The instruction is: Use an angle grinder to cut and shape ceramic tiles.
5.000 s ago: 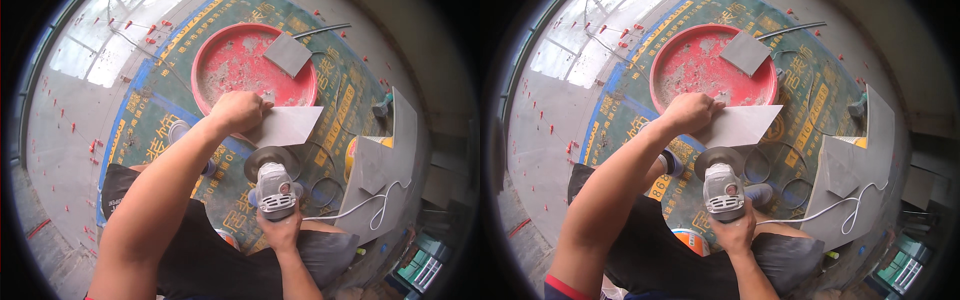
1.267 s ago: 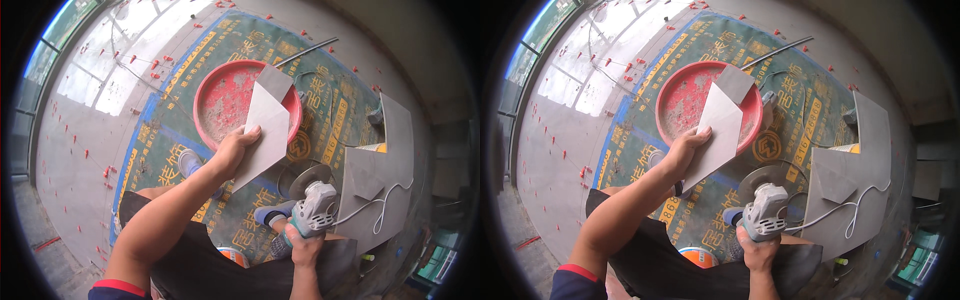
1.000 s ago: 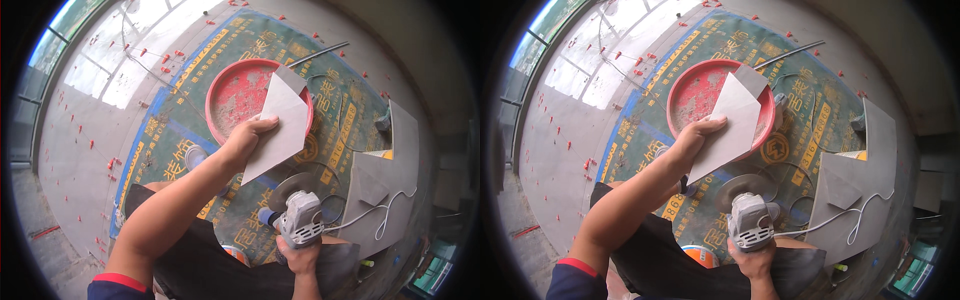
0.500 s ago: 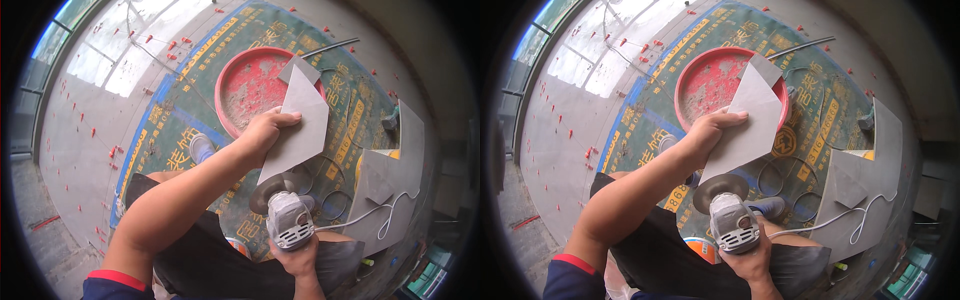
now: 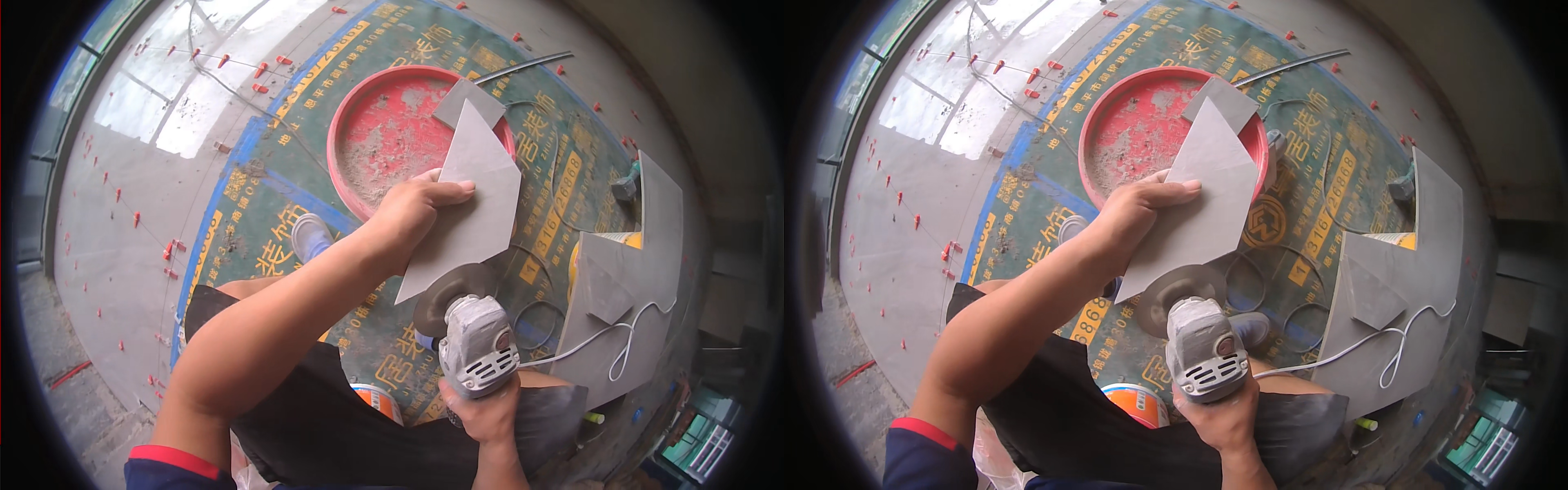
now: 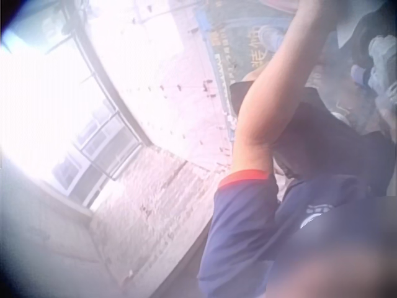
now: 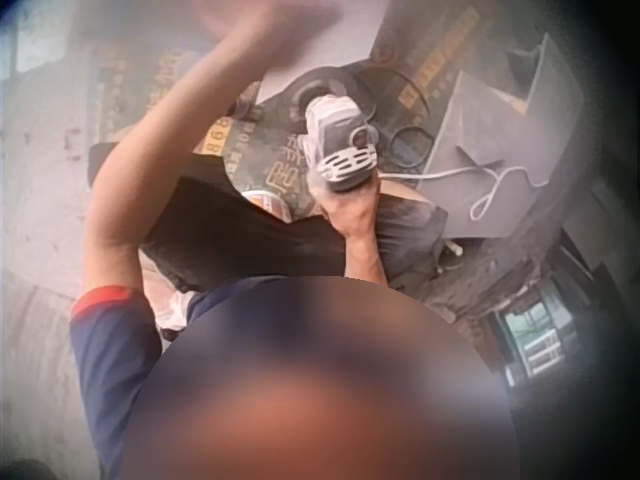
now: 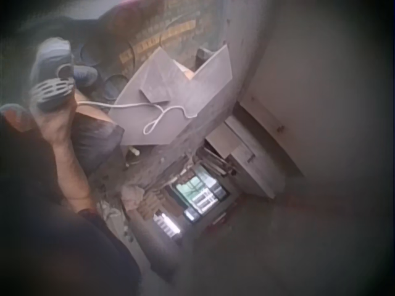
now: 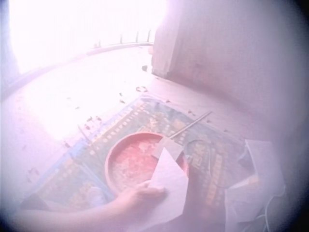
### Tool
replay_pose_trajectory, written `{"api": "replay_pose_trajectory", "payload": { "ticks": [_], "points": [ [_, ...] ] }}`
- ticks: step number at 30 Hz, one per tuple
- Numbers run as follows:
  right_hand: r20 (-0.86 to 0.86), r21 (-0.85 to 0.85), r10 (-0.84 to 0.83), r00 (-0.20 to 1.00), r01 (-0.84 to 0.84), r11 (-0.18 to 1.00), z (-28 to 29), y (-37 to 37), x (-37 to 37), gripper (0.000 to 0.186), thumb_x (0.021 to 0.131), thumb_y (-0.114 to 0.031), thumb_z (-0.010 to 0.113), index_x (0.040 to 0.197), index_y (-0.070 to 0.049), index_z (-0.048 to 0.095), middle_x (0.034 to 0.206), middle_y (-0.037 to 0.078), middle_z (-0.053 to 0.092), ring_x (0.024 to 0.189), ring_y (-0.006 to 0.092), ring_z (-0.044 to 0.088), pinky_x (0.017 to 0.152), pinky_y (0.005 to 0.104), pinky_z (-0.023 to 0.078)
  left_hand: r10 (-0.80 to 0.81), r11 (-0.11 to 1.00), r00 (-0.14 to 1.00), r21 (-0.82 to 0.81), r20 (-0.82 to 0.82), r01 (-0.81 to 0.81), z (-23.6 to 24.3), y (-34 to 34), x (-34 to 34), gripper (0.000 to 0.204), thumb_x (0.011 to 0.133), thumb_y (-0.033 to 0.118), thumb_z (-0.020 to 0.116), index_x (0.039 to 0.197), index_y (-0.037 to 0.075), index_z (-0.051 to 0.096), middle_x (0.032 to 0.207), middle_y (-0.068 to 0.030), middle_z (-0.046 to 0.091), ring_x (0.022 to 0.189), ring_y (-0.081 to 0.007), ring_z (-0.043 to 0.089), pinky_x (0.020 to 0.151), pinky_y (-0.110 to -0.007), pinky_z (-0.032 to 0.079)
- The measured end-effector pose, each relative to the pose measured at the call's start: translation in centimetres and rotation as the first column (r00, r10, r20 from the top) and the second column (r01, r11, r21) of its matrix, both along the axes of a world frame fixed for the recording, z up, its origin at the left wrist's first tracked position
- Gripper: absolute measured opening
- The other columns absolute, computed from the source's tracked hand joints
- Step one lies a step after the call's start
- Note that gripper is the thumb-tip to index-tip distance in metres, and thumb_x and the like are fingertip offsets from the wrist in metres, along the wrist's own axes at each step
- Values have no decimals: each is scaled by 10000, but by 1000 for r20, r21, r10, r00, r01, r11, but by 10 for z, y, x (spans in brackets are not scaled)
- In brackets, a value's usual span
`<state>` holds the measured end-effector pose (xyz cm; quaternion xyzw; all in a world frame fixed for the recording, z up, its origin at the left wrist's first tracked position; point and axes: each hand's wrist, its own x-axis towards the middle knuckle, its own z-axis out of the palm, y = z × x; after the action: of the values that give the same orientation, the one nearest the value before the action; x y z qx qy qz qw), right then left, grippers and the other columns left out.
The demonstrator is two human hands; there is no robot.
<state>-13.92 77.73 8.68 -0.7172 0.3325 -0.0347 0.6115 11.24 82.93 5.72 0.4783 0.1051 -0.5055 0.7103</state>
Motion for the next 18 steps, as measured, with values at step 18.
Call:
{"api": "replay_pose_trajectory", "payload": {
  "ticks": [18],
  "points": [
    [-12,37,6,1000,-5,999,-4,-2,-11,523,664,-51,853,1144,16,657,1063,100,736,922,176,712,840,334,562,-17,1000,999,-7,-27,17,1,-2,-4,393,955,237,702,1277,46,583,1062,-122,693,862,-215,723,733,-354,594]
  ]
}}
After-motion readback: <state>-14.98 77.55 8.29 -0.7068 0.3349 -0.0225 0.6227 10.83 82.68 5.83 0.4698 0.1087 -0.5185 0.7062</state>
